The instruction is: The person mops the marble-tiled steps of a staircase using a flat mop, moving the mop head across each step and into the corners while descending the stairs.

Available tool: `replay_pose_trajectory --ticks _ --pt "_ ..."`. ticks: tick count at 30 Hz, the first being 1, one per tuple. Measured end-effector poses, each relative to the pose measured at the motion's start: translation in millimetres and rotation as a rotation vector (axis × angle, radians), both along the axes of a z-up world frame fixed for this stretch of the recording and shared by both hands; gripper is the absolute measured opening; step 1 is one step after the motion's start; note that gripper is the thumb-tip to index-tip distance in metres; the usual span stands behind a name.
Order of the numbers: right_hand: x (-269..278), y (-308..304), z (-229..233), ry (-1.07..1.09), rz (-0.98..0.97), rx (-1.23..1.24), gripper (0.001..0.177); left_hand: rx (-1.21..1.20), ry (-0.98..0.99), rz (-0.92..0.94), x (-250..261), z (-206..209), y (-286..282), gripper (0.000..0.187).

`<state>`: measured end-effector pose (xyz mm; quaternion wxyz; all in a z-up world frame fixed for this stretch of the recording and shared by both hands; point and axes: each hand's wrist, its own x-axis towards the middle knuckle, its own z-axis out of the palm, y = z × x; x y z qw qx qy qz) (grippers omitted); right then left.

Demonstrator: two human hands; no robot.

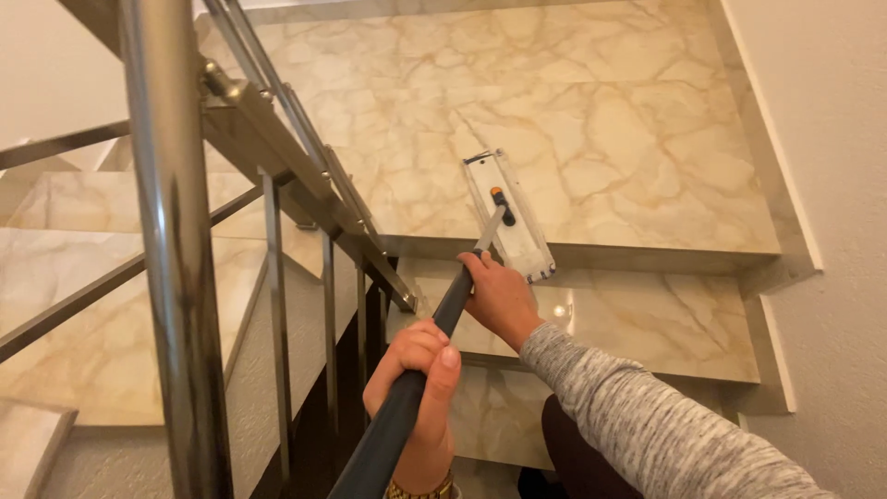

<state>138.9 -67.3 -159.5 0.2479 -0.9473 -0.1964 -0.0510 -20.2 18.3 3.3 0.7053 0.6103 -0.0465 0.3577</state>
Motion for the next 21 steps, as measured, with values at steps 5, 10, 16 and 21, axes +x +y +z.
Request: replay_pose_trajectory --ticks 5,10,16,21 --pt "-6 27 7 0.072 0.121 0.04 0.051 -0.016 0.056 0.101 -13 6 10 0.029" --pt "-2 59 -9 -0.044 0.183 0.093 0.05 0.02 0.0 0.168 -15 10 23 0.029" --pt "-1 89 -1 0.021 0.263 0.183 0.043 0.124 0.006 0.151 -13 16 38 0.031" --pt "3 77 14 0.039 0.273 0.225 0.025 0.152 -0.062 0.158 4 4 25 0.028"
